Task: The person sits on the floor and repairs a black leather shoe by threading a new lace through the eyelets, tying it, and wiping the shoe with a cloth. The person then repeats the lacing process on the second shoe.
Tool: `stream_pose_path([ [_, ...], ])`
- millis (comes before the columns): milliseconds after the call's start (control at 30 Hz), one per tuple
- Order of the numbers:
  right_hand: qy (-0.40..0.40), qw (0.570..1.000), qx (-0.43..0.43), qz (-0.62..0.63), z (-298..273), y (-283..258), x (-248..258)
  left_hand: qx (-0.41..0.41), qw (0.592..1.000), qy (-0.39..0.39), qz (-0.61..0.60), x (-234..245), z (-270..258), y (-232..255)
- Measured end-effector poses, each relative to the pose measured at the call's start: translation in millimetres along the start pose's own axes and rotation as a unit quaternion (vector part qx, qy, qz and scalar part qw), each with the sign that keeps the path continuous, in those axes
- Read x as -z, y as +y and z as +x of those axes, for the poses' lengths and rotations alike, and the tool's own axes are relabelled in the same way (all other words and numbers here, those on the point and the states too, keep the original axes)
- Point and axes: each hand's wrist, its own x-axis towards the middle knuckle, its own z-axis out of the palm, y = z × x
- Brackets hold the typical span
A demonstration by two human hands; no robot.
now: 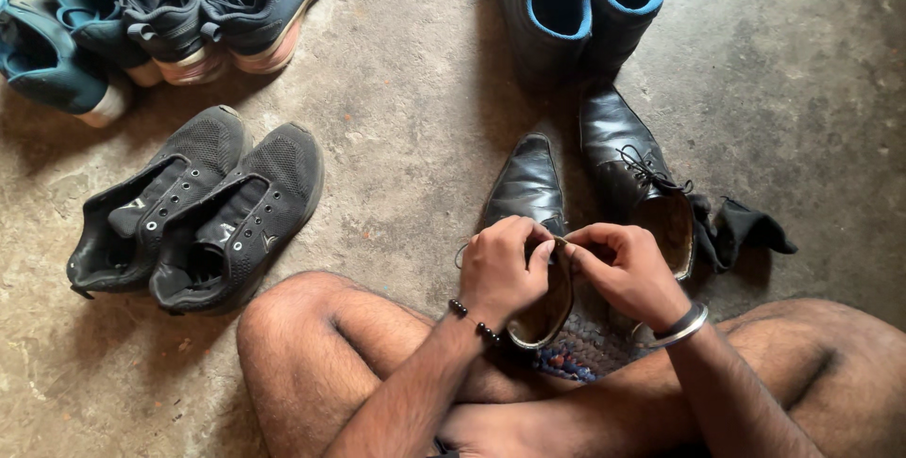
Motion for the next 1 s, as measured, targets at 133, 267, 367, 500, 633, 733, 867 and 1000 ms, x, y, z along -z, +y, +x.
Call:
stream_pose_path([
  [133, 0.001, 1.000, -0.002, -0.013, -1, 0, 2, -0.021, 0.999, 0.021, -0.011, -4, -1, -1],
  [267, -0.005, 1.000, 0.004, -0.005, 0, 2, 3, -0.049, 0.998, 0.023, -0.016, -5, -2, -1],
  [367, -0.014, 0.998, -0.011, 0.053, 1, 5, 1, -0.023, 0.998, -0.004, -0.053, -3, -2, -1],
  [500, -0.022, 0.997, -0.015, 0.068, 3, 9, 0, -0.006, 0.999, -0.033, -0.029, -2, 0, -1],
  [633, -0.020, 0.997, 0.000, 0.076, 8, 10, 0, -0.032, 0.999, -0.015, -0.018, 1, 2, -1],
  [733, -0.014, 0.999, 0.015, 0.029, 7, 7, 0, 0.001, 0.998, -0.055, -0.011, 5, 3, 2],
  [867, 0.049, 0.988, 0.080, -0.123, -5, 6, 10, -0.119, 0.987, -0.047, 0.097, 17, 2, 2],
  [1000, 0.019, 0.952, 0.079, -0.296, -35, 19, 37, -0.098, 0.986, -0.053, 0.126, 22, -2, -2],
])
